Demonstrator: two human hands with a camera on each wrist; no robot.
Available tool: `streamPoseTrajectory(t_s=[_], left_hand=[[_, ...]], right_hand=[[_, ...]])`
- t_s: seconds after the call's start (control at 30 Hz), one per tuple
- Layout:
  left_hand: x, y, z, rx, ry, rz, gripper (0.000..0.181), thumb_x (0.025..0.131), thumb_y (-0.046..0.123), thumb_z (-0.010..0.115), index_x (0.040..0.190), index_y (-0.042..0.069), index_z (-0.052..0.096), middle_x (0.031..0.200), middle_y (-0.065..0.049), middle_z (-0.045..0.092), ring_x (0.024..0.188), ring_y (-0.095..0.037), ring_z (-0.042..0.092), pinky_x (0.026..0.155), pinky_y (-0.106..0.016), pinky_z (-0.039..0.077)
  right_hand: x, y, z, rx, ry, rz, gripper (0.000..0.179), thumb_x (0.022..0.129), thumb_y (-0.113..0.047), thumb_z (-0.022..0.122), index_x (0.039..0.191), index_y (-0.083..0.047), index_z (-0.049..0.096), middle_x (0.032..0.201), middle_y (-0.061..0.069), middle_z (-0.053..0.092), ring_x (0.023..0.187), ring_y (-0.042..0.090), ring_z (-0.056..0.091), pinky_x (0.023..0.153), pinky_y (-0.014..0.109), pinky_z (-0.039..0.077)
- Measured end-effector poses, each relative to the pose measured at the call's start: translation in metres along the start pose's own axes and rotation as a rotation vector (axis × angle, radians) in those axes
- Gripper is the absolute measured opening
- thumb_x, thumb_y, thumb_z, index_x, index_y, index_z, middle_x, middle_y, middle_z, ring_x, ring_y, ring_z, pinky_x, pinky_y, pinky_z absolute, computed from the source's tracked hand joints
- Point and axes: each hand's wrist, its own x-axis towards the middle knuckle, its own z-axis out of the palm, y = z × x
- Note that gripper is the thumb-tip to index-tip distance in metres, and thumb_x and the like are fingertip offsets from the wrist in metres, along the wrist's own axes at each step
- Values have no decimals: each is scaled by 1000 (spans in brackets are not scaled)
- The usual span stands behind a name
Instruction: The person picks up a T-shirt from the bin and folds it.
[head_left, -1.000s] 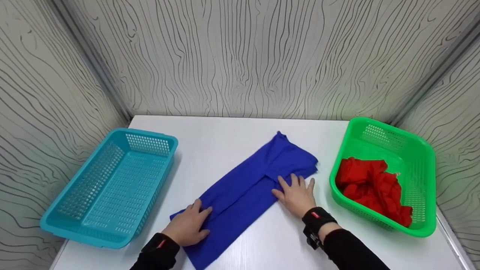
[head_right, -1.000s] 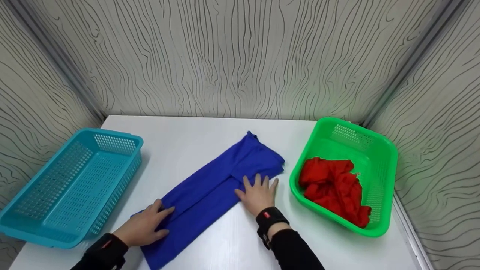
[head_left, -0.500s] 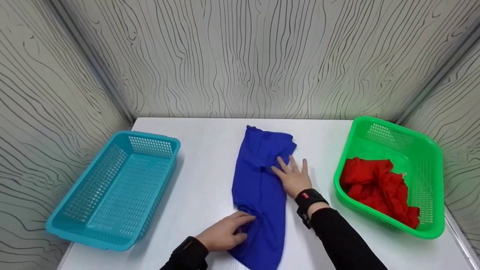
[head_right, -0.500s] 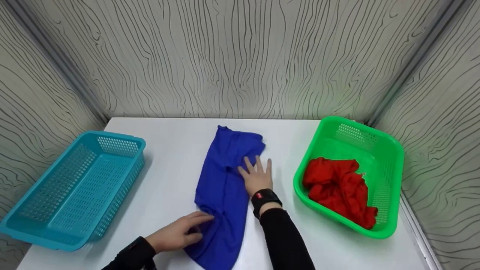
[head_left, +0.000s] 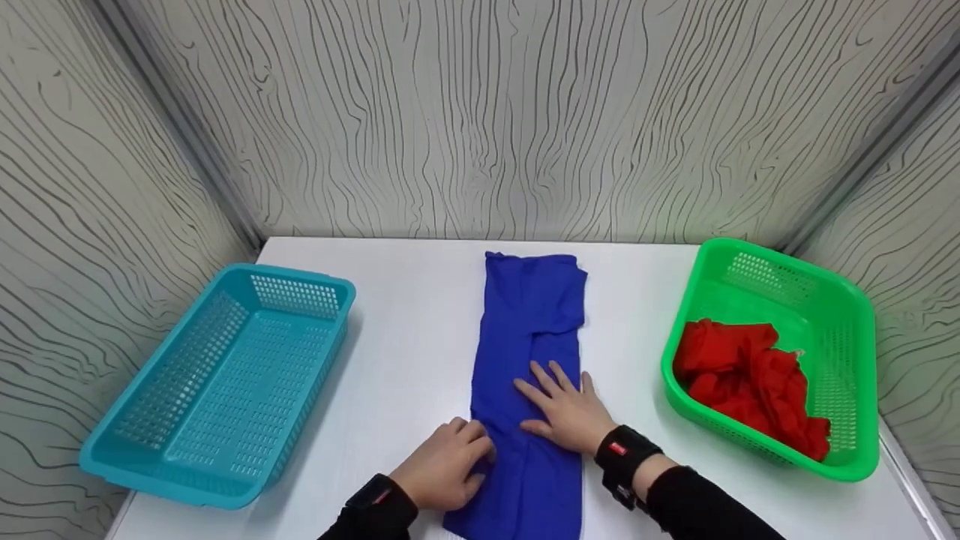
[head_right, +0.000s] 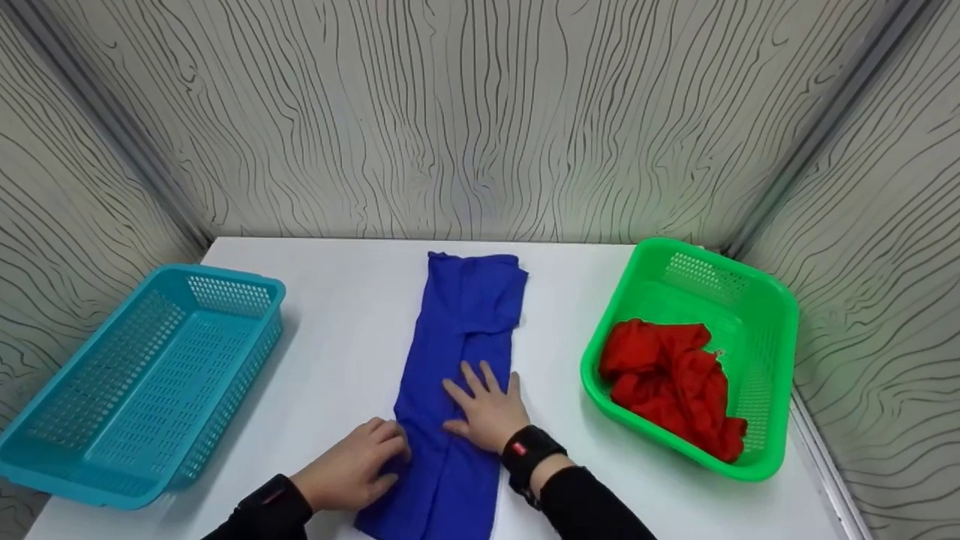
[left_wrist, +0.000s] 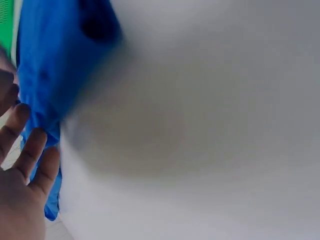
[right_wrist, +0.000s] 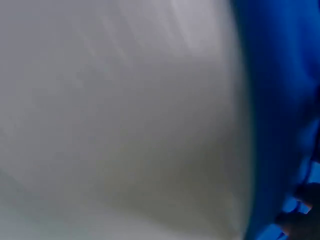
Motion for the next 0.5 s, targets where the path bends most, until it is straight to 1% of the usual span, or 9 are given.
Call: streamPoseTrajectory(t_s=[0.03, 0.07, 0.17, 0.23, 0.27, 0.33, 0.4, 0.47, 0.5], left_hand=[[-1, 0, 2, 5, -35, 27, 26, 82, 29, 67, 107, 26, 61, 108, 7, 56, 98, -11, 50, 82, -28, 45], [-2, 0, 3, 7, -70, 54, 32, 83, 33, 67, 113, 26, 60, 114, 7, 55, 105, -13, 52, 88, -29, 47], [-3, 2, 7, -6, -158, 111, 52, 82, 43, 68, 129, 29, 52, 134, 5, 50, 130, -22, 49, 105, -35, 46], [-2, 2, 9, 6, -184, 120, 58, 80, 46, 69, 132, 30, 48, 142, 3, 45, 139, -27, 43, 110, -37, 43], [-2, 2, 10, 30, -178, 128, 58, 79, 46, 70, 131, 30, 49, 144, 3, 44, 141, -29, 41, 111, -38, 43], [-2, 2, 12, 105, -122, 159, 51, 78, 44, 72, 123, 28, 54, 139, 2, 49, 136, -27, 47, 108, -37, 45], [-2, 2, 16, 207, -25, 209, 37, 79, 38, 71, 111, 25, 60, 125, 3, 56, 121, -21, 56, 98, -32, 50], [0, 4, 18, 302, 87, 238, 24, 80, 32, 70, 99, 22, 62, 108, 6, 60, 101, -14, 59, 84, -26, 52], [1, 5, 19, 320, 134, 226, 19, 80, 30, 69, 95, 21, 62, 100, 7, 60, 93, -11, 57, 76, -23, 50]], right_hand=[[-1, 1, 2, -17, -5, 19, 62, 92, -60, 47, 147, -33, 38, 156, 10, 37, 142, 42, 35, 104, 73, 29], [0, 3, 3, -36, 12, 47, 60, 92, -57, 49, 146, -35, 38, 157, 7, 36, 143, 41, 34, 105, 73, 27], [6, 11, 4, -97, 87, 138, 55, 93, -49, 52, 145, -35, 41, 155, 5, 39, 143, 42, 34, 109, 72, 23], [9, 12, 3, -136, 144, 179, 55, 93, -46, 54, 144, -31, 43, 153, 7, 42, 141, 43, 37, 109, 73, 23], [9, 11, 3, -150, 173, 184, 54, 93, -44, 56, 144, -29, 44, 151, 9, 44, 140, 44, 39, 108, 72, 25], [6, 4, 1, -159, 236, 151, 53, 92, -39, 60, 141, -23, 48, 144, 13, 50, 134, 43, 44, 106, 70, 30], [-5, -8, -2, -137, 279, 66, 50, 90, -37, 63, 135, -19, 53, 133, 13, 57, 125, 38, 52, 102, 61, 38], [-21, -22, -5, -83, 272, -58, 47, 89, -42, 63, 129, -18, 57, 119, 8, 58, 113, 28, 56, 93, 49, 43], [-31, -29, -6, -50, 254, -116, 48, 88, -47, 63, 126, -19, 58, 114, 5, 57, 107, 24, 55, 88, 44, 43]])
